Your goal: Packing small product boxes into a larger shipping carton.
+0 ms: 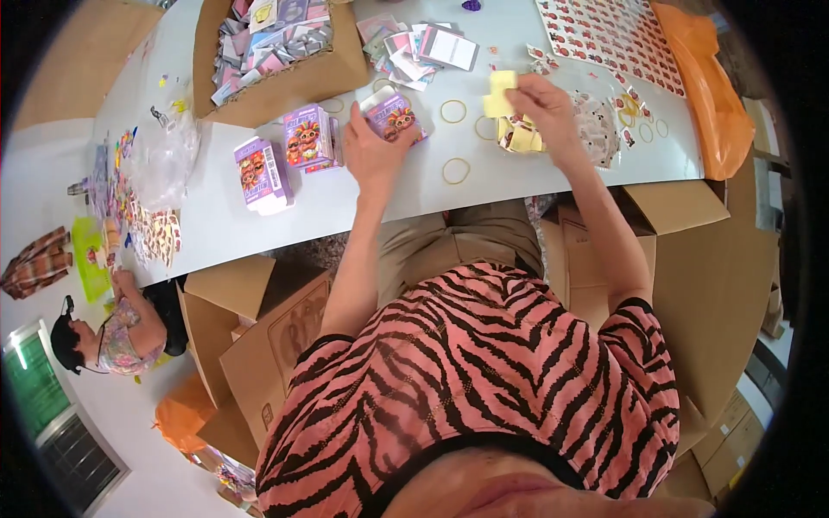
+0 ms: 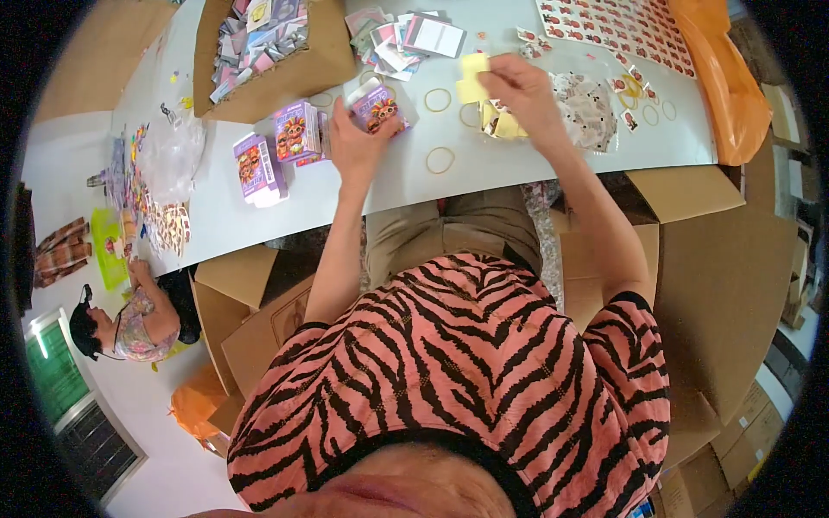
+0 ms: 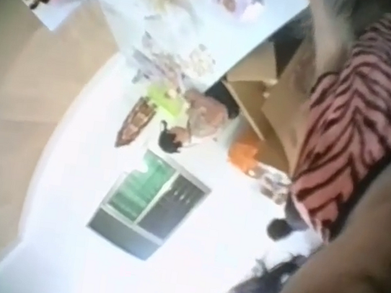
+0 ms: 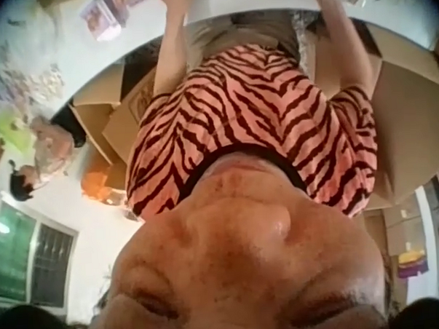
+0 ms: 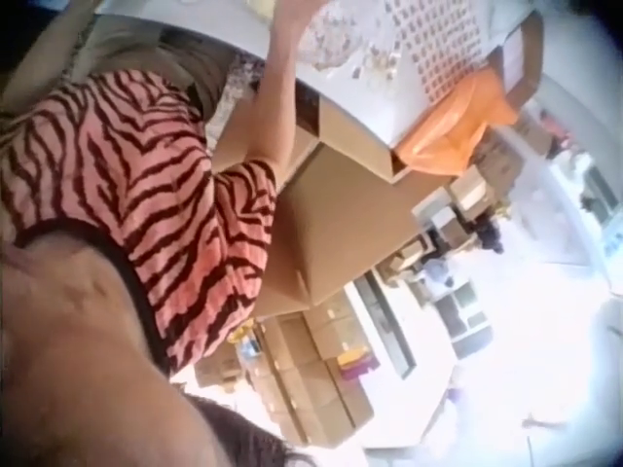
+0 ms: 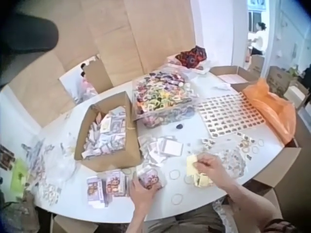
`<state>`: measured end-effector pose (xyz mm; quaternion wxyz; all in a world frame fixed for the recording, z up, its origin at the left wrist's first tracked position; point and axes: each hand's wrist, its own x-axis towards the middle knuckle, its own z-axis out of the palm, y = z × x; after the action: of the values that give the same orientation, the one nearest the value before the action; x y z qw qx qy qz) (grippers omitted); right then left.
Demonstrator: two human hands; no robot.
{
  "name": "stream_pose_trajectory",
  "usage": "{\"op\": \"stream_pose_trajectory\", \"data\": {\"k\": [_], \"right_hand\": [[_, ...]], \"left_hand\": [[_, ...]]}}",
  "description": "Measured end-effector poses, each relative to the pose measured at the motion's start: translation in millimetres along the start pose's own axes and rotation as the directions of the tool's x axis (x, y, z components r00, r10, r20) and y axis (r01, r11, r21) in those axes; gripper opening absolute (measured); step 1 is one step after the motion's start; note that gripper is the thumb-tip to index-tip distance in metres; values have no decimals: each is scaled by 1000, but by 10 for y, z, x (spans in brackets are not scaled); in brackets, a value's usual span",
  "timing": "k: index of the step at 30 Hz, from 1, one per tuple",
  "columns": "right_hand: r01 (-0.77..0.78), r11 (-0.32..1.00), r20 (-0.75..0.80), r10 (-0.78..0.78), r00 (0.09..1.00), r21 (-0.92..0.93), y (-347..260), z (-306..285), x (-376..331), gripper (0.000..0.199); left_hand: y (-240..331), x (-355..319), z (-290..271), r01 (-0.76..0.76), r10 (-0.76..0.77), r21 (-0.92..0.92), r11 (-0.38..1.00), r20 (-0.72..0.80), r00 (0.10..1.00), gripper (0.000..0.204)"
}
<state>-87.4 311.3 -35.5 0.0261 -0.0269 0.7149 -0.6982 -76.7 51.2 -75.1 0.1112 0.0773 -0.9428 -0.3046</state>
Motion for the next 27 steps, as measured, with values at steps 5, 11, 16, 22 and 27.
{"op": "stream_pose_trajectory", "data": {"k": [5,11,16,22,27], "right_hand": [[39,999,130,-34,991,-35,59,596,238,14],[21,1000,142,-18,990,-23,306,815,587,15],[-25,1000,161,23,987,8,534,951,674,19],[55,995,213,-73,974,89,284,996,434,17],[104,995,344,-94,934,-11,-32,819,190,13]], "left_hand": [[3,-101,120,26,-27,-119,993,-5,1000,98],[-15,-257,122,-42,41,-224,974,-6,999,97],[-60,-347,166,-125,116,-304,944,-47,992,95],[-35,-379,114,-47,3,-467,883,-95,995,82],[-185,-332,131,84,51,-765,638,151,987,38]]}}
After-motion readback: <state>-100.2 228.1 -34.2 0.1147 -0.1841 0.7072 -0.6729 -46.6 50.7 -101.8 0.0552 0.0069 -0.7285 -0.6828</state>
